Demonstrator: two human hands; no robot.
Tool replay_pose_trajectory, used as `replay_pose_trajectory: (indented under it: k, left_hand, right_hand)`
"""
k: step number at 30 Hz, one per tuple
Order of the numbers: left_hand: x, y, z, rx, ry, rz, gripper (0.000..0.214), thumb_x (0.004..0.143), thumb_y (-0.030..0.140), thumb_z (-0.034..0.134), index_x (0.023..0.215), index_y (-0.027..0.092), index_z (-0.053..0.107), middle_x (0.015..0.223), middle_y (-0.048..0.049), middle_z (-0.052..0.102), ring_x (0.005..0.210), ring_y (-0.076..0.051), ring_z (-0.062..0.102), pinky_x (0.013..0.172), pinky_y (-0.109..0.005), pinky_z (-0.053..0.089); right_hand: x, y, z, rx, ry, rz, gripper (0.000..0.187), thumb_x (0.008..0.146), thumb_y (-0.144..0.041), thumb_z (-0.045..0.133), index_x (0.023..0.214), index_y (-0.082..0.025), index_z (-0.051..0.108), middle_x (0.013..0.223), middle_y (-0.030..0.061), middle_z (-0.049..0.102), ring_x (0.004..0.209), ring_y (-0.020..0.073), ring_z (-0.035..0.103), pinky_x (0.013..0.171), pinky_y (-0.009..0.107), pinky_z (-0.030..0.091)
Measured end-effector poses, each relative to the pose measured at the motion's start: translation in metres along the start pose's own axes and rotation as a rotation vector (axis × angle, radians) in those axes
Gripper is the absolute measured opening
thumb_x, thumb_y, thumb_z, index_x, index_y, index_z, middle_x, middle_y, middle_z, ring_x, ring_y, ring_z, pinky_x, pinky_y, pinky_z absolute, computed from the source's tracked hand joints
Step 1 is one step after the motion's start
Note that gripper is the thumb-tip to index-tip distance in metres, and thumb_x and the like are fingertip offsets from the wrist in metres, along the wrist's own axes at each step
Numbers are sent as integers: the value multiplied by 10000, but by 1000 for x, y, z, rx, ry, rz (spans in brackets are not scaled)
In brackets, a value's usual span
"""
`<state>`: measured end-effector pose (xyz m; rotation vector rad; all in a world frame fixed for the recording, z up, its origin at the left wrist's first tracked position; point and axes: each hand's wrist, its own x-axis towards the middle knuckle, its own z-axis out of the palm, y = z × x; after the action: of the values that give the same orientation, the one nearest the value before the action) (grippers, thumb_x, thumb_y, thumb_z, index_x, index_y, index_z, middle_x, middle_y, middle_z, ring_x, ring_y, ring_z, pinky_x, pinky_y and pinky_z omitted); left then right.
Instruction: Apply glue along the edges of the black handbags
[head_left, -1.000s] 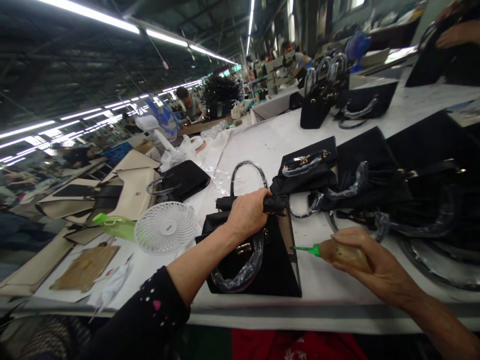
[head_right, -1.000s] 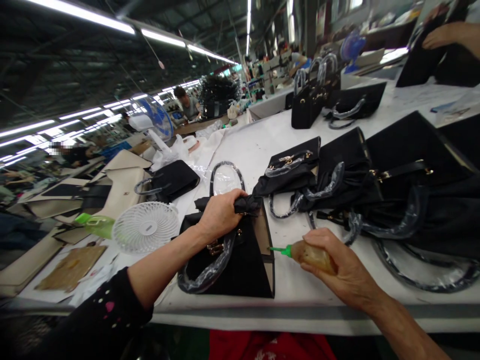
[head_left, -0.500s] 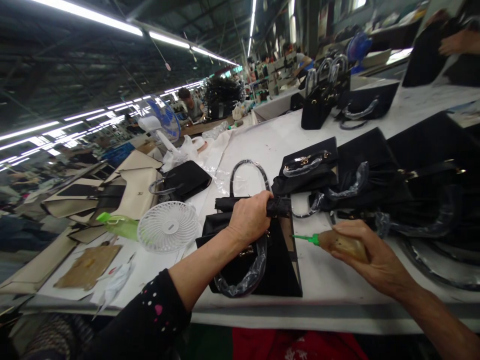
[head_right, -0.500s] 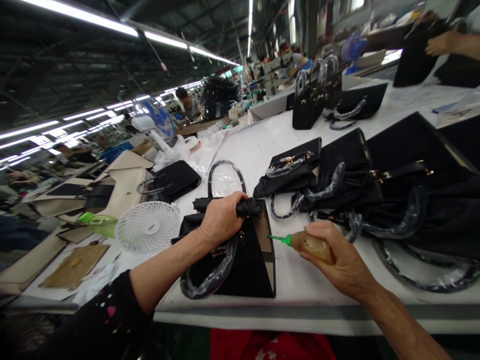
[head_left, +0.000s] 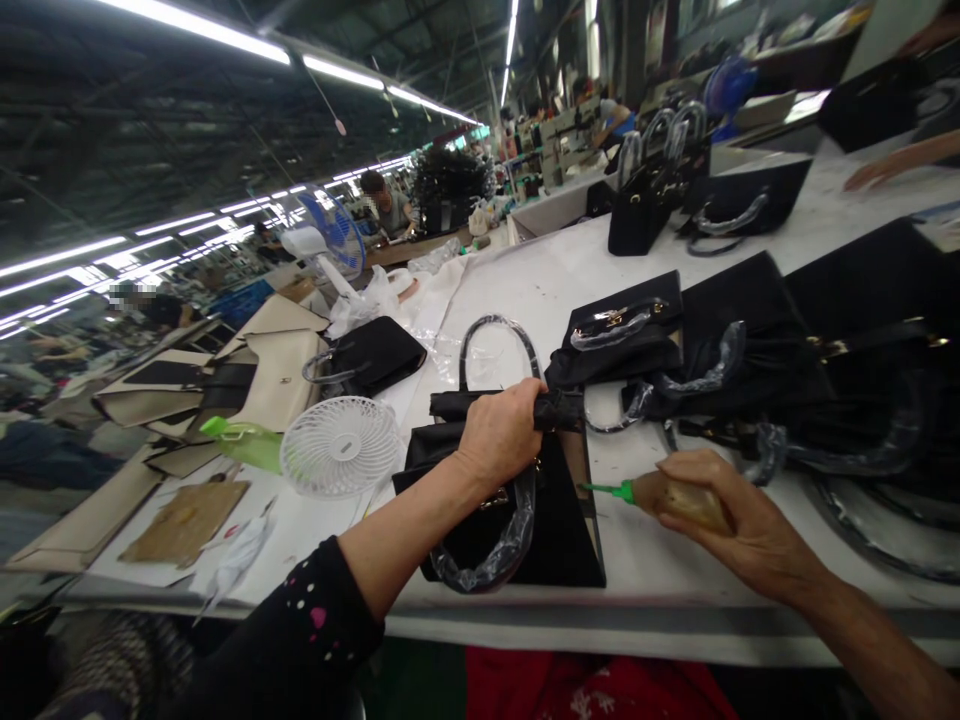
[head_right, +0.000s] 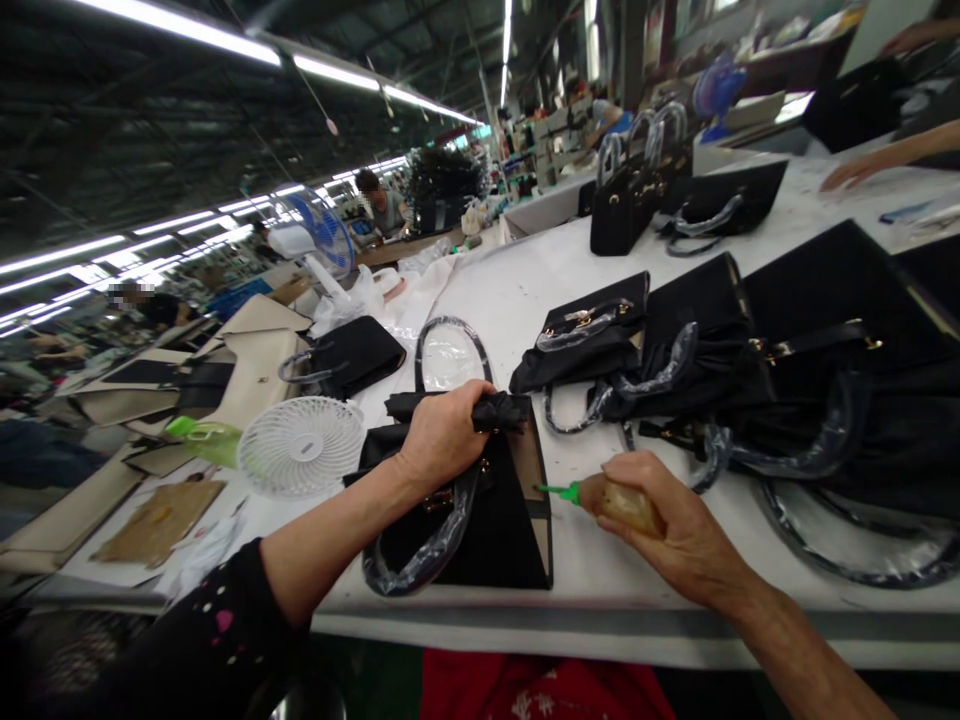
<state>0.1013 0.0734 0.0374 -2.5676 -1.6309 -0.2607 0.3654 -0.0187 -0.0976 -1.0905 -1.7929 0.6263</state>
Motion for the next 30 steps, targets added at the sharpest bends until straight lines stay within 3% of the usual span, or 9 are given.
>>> replay_pose_trajectory:
  k: [5,9,13,17,22,26,30]
  left_hand:
    - [-1,-1,0,-3,13,3,304,836,172,614,1134,230,631,1029,-20,769,907,-288,740,764,-387,560]
    - [-2,0,0,-7,23,4,307,838,166,618,1139,227,630,1036,-17,770,913,-282,742,767,-382,562]
    - [-4,1,0,-13,29,5,312,839,165,624,1145,225,633,1045,-19,770,921,-284,743,765,-384,566]
    - [-4,1,1,-18,43,2,308,844,171,629,1146,227,637,1030,-20,772,914,-282,745,764,-385,570]
    - [-7,1,0,-21,52,9,305,841,153,621,1137,227,635,1029,-18,770,925,-279,744,763,-380,571]
    - [-12,2,-2,-22,67,24,301,841,156,621,1133,225,633,1035,-20,765,935,-277,742,755,-371,572]
    - [-15,3,-1,-21,81,39,322,828,143,619,1141,217,628,1047,-27,761,938,-270,741,768,-361,576]
  right_hand:
    - [0,0,-2,1,-86,15,326,905,-403,705,1188,-323,565,1143,53,642,1048,277,657,858,395,570]
    - [-2,1,-1,-11,14,38,348,914,-449,686,1207,-324,547,1185,65,619,1093,292,636,925,446,543]
    - [-3,-2,1,12,-76,66,311,920,-436,687,1182,-329,557,1148,48,626,1051,265,650,876,399,556]
    - [-1,-5,0,26,-15,48,339,920,-445,685,1204,-326,547,1175,55,616,1088,272,630,917,411,537]
    - [-1,-8,0,41,-115,235,308,902,-497,684,1108,-293,578,1086,41,647,968,263,657,801,392,537]
    - [-3,-13,0,58,-43,316,329,888,-518,676,1090,-278,579,1046,25,657,935,248,649,785,373,515]
    - [-5,-18,0,126,-161,470,331,890,-551,657,1034,-268,565,843,-26,638,722,190,606,636,315,475]
